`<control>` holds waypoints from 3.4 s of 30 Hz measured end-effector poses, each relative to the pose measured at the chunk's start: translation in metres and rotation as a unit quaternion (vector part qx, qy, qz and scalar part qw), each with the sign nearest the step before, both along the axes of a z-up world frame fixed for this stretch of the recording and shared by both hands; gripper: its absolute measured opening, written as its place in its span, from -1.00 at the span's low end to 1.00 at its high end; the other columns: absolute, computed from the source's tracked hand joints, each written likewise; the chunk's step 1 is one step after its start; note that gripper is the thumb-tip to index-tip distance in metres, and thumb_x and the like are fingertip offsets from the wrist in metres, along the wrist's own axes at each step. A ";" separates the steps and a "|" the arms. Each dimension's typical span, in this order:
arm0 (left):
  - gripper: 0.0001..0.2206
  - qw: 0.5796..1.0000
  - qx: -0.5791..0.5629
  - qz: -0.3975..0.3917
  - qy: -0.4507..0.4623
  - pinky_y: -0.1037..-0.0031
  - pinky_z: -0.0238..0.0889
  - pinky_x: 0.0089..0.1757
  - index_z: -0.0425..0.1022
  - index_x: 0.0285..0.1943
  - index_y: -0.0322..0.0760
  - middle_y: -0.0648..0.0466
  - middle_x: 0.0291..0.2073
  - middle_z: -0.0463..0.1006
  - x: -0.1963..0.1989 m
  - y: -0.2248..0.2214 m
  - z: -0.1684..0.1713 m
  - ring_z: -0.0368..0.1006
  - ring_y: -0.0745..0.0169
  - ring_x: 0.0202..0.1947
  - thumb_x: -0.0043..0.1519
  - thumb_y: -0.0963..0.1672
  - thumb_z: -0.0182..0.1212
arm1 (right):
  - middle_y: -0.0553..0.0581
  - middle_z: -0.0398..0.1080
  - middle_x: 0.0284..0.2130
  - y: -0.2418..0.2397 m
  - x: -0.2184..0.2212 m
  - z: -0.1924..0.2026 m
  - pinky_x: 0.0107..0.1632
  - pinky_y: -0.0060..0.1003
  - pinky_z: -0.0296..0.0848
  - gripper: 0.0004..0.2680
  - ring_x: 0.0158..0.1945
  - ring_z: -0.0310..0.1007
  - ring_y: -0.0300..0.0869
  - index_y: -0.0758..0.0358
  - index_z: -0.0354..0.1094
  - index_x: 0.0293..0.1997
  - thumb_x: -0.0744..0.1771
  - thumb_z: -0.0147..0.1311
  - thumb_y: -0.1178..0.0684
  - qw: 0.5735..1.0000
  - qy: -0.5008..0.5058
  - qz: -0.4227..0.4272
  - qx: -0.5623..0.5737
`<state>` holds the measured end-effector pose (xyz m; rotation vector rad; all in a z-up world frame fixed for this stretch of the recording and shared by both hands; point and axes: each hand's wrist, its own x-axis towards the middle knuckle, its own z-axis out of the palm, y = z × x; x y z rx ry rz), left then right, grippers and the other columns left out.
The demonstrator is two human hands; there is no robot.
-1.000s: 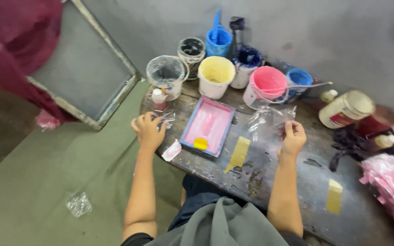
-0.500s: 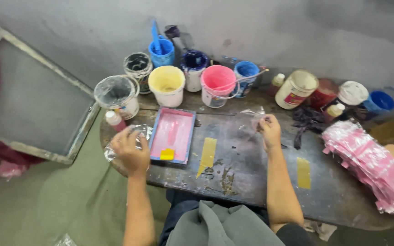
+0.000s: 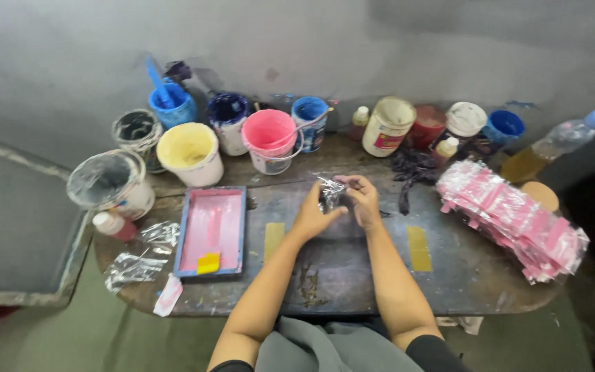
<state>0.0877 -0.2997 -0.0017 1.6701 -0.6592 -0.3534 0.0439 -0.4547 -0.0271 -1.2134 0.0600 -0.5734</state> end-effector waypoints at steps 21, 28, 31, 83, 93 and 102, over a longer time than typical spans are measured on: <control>-0.79 0.980 0.048 -0.157 0.110 0.56 0.24 -0.62 0.59 0.00 -0.26 -0.02 -0.60 0.52 0.043 0.023 -0.040 0.40 0.30 -0.75 0.26 -0.21 0.09 | 0.25 0.47 -0.06 -0.023 0.011 -0.010 -0.24 -0.48 0.55 -0.45 -0.21 0.56 -0.20 0.17 0.20 0.41 0.24 0.27 0.32 0.997 0.057 0.037 0.040; -0.61 0.979 0.088 -0.155 0.096 0.56 0.30 -0.60 0.47 0.28 -0.32 -0.24 -0.06 0.61 0.032 0.046 0.016 0.55 0.20 -0.54 0.27 -0.11 0.25 | 0.12 0.47 -0.12 -0.033 0.005 0.005 -0.21 -0.53 0.53 -0.45 -0.21 0.53 -0.30 0.19 0.26 0.35 0.21 0.24 0.43 0.997 -0.008 -0.069 0.045; -0.58 0.983 0.137 -0.100 0.064 0.49 0.35 -0.54 0.46 0.32 -0.22 -0.20 -0.01 0.63 0.049 0.066 0.015 0.59 0.14 -0.35 0.24 -0.14 0.27 | 0.19 0.41 -0.06 -0.064 0.008 -0.024 -0.23 -0.47 0.55 -0.45 -0.19 0.51 -0.24 0.22 0.23 0.36 0.22 0.19 0.45 0.988 -0.003 -0.152 -0.025; -0.74 0.921 0.100 0.359 -0.114 0.16 0.36 0.02 0.27 -0.05 -0.24 -0.02 -0.05 0.35 0.070 0.061 0.008 0.41 -0.14 0.05 0.18 -0.22 0.28 | 0.17 0.40 -0.29 -0.031 -0.004 0.010 0.05 -0.11 0.37 -0.94 -0.07 0.43 0.03 0.16 0.54 -0.19 0.34 0.15 0.10 0.810 0.218 -0.176 -0.516; -0.18 0.927 -0.021 0.356 -0.119 0.03 0.22 0.26 -0.06 0.50 -0.45 -0.46 0.31 0.11 0.070 0.051 0.005 0.11 -0.56 0.35 0.05 -0.30 0.35 | 0.11 0.38 -0.27 -0.021 -0.010 0.020 0.07 -0.16 0.26 -0.92 -0.04 0.37 -0.06 0.17 0.53 -0.19 0.36 0.10 0.12 0.755 0.229 -0.212 -0.577; -0.17 0.912 -0.046 0.378 -0.150 -0.10 -0.01 0.32 -0.12 0.55 -0.50 -0.49 0.39 0.02 0.057 0.042 0.016 0.02 -0.56 0.41 0.08 -0.33 0.29 | 0.01 0.38 -0.28 -0.006 -0.005 0.019 0.04 -0.21 0.24 -0.92 -0.08 0.38 -0.13 0.09 0.51 -0.13 0.36 0.09 0.14 0.743 0.163 -0.223 -0.609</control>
